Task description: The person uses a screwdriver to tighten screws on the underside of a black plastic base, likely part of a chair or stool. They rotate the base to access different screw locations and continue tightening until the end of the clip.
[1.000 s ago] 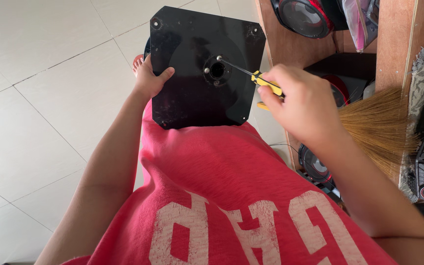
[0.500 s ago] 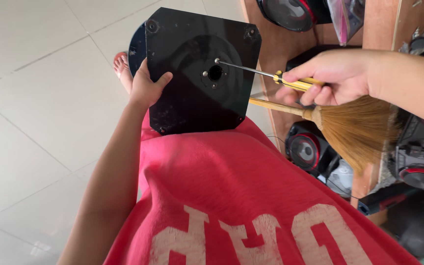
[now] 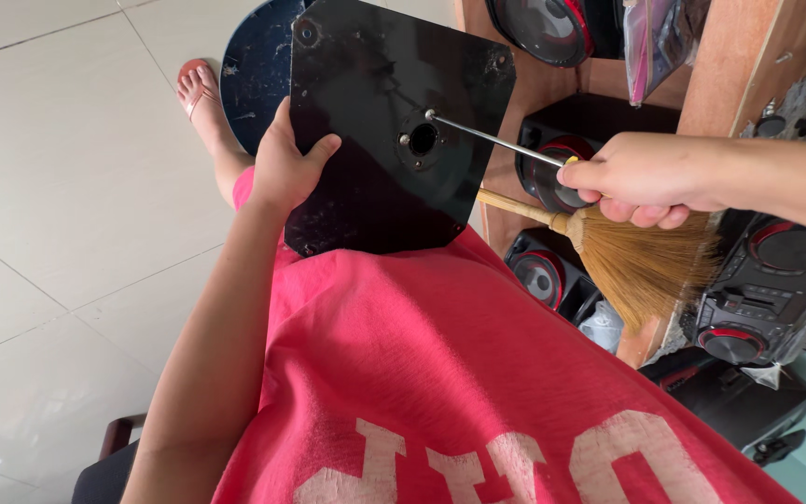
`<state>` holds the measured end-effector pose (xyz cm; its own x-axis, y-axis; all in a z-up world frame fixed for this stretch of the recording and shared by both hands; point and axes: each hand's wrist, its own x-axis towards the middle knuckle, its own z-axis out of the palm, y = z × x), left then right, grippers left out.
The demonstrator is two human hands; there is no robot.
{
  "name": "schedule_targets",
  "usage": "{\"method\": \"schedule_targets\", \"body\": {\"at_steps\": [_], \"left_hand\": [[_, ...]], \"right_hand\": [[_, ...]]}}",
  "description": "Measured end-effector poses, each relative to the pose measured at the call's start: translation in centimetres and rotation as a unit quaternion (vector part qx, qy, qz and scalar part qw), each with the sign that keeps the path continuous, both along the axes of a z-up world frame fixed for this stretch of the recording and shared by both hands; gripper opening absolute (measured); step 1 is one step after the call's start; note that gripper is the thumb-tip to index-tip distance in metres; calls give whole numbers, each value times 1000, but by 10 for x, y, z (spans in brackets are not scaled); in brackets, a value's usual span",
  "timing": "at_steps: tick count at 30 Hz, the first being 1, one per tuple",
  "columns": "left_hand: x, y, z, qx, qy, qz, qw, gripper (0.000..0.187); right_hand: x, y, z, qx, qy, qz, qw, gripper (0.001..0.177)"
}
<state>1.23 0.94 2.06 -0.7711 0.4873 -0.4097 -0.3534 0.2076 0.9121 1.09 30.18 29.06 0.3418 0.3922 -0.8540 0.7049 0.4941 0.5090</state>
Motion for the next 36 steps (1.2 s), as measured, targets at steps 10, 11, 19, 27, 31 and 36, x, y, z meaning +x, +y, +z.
{"method": "schedule_targets", "body": {"at_steps": [10, 11, 19, 27, 31, 36], "left_hand": [[-5, 0, -1, -22, 22, -11, 999, 64], [-5, 4, -2, -44, 24, -22, 998, 68], [-4, 9, 8, -75, -3, -38, 996, 62], [-5, -1, 12, -56, -8, -20, 998, 57], [-3, 0, 11, -55, -27, -24, 998, 57], [1, -7, 6, -4, 3, 6, 1000, 63]], "right_hand": [[8, -9, 5, -65, 58, 487, 869, 55], [9, -11, 8, -65, 50, 494, 866, 51], [4, -18, 0, -59, -4, 476, 878, 57], [-8, 16, 2, 56, 59, -376, 923, 37], [-14, 3, 0, 37, 19, -316, 948, 43], [-26, -14, 2, 47, -10, -142, 989, 42]]}}
